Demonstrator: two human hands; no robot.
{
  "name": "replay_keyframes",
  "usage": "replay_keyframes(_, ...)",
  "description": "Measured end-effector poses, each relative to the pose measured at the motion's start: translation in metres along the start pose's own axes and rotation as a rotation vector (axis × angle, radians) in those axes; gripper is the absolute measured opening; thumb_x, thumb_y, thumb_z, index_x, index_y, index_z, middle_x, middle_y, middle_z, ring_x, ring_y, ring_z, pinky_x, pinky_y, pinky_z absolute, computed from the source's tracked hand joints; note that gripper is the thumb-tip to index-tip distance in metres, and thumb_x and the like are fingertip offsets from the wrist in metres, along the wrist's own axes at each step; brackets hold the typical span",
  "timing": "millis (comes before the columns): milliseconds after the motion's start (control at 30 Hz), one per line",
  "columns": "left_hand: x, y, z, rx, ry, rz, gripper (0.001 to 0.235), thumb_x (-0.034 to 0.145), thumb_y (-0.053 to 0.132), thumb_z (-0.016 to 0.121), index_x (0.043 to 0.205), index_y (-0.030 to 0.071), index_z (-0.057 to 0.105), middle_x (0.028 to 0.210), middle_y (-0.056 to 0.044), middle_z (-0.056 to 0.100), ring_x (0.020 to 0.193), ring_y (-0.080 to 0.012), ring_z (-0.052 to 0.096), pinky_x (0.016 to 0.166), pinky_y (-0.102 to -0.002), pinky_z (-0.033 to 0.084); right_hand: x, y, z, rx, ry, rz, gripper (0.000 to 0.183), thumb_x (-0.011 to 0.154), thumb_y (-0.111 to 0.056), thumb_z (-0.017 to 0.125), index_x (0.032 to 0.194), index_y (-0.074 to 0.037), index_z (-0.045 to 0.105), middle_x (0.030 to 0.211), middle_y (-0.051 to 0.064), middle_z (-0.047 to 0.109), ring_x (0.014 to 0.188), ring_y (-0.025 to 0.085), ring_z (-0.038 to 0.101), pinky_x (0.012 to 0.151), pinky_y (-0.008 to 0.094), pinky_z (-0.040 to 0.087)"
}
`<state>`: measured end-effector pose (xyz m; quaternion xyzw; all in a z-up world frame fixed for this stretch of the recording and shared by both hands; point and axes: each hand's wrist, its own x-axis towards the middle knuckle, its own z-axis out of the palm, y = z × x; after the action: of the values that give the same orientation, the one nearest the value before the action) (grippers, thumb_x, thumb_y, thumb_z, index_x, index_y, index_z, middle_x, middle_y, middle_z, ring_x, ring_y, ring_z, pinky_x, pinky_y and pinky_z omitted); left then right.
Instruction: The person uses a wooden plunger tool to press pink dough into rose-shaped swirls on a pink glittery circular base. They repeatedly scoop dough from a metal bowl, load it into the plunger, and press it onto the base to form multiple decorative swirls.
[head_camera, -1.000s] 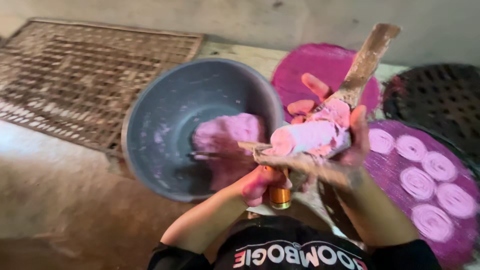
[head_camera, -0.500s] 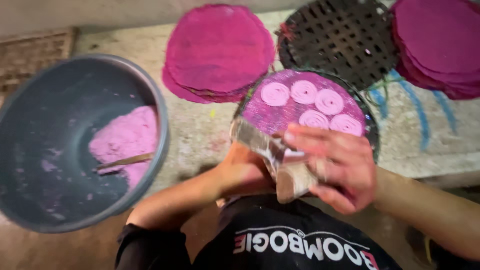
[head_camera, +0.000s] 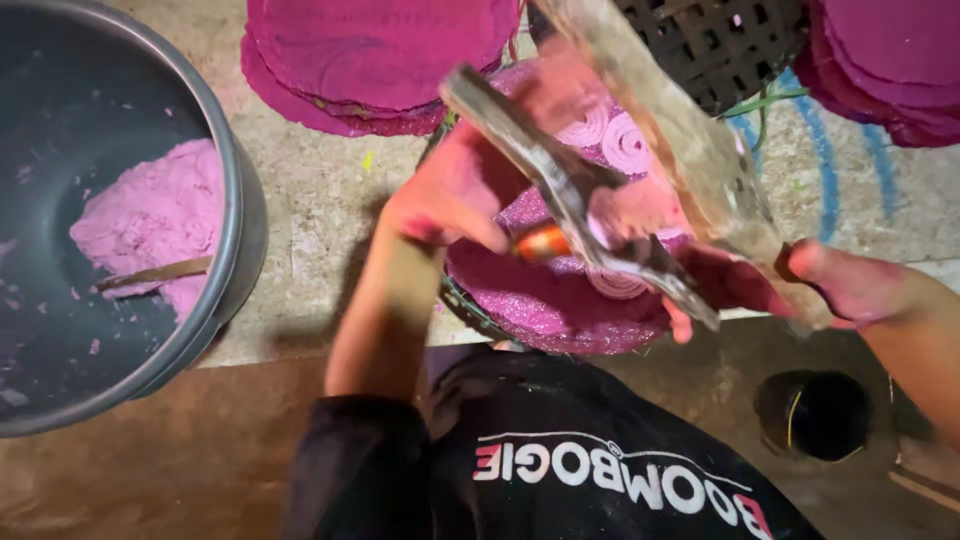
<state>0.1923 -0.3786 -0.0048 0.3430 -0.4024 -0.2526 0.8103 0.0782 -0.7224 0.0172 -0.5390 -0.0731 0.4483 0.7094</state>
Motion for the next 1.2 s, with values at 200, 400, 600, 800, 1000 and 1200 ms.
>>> replay_keyframes(200, -0.007, -0.060, -0.004, -0.482, 0.021, 0.245, 0.082, 0.086, 0.040, 0.068, 0.161, 0.019, 0.042, 0.134, -0.005, 0.056, 0.136, -0.0247, 0.051, 0.121, -0.041, 0.033, 0.000, 0.050, -0.030, 0.064, -0.101, 0.285, 0.086, 0.091, -0.065, 0.049, 0.145, 0.002, 0.043, 0.128, 0.026, 0.070, 0.115, 0.036, 0.068, 0.100, 0.049, 0.049)
replay_keyframes(400, -0.003, -0.120, -0.029, -0.621, 0.133, 0.353, 0.032, 0.092, 0.030, 0.060, 0.118, 0.012, 0.054, 0.109, -0.002, 0.055, 0.117, -0.0211, 0.056, 0.115, -0.042, 0.038, -0.010, 0.056, -0.073, -0.207, 0.091, 0.354, 0.078, 0.095, -0.063, 0.037, 0.138, 0.002, 0.051, 0.125, 0.024, 0.068, 0.116, 0.034, 0.069, 0.102, 0.047, 0.049)
replay_keyframes(600, 0.000, -0.145, -0.063, -0.847, 0.161, 0.426, 0.028, 0.098, 0.037, 0.055, 0.112, 0.012, 0.055, 0.109, -0.003, 0.058, 0.114, -0.0225, 0.058, 0.117, -0.043, 0.041, 0.017, 0.060, -0.078, -0.698, 0.336, 0.736, 0.088, 0.098, -0.070, 0.014, 0.153, -0.019, 0.060, 0.077, 0.014, 0.055, 0.063, 0.024, 0.051, 0.058, 0.042, 0.052)
replay_keyframes(800, -0.014, -0.145, -0.079, -0.832, 0.223, 0.407, 0.023, 0.102, 0.033, 0.047, 0.109, 0.013, 0.056, 0.104, -0.002, 0.058, 0.107, -0.0198, 0.056, 0.111, -0.039, 0.044, 0.039, 0.069, -0.049, -0.480, 0.419, 0.532, 0.080, 0.098, -0.070, 0.028, 0.132, -0.010, 0.068, 0.072, 0.008, 0.060, 0.053, 0.019, 0.040, 0.047, 0.037, 0.030)
replay_keyframes(1000, -0.003, -0.136, -0.075, -0.816, 0.203, 0.449, 0.028, 0.099, 0.039, 0.048, 0.107, 0.013, 0.055, 0.101, -0.002, 0.058, 0.103, -0.0192, 0.055, 0.108, -0.040, 0.044, 0.042, 0.052, -0.048, -0.452, 0.281, 0.195, 0.076, 0.104, -0.067, 0.033, 0.131, -0.002, 0.062, 0.102, 0.005, 0.071, 0.085, 0.010, 0.063, 0.072, 0.027, 0.053)
replay_keyframes(1200, -0.006, -0.103, -0.079, -0.721, 0.193, 0.412, 0.026, 0.103, 0.037, 0.044, 0.108, 0.014, 0.055, 0.102, -0.001, 0.058, 0.105, -0.0186, 0.055, 0.107, -0.040, 0.046, 0.047, 0.043, -0.035, -0.514, 0.381, 0.423, 0.075, 0.100, -0.063, 0.028, 0.117, -0.004, 0.070, 0.089, 0.011, 0.073, 0.075, 0.021, 0.059, 0.067, 0.038, 0.046)
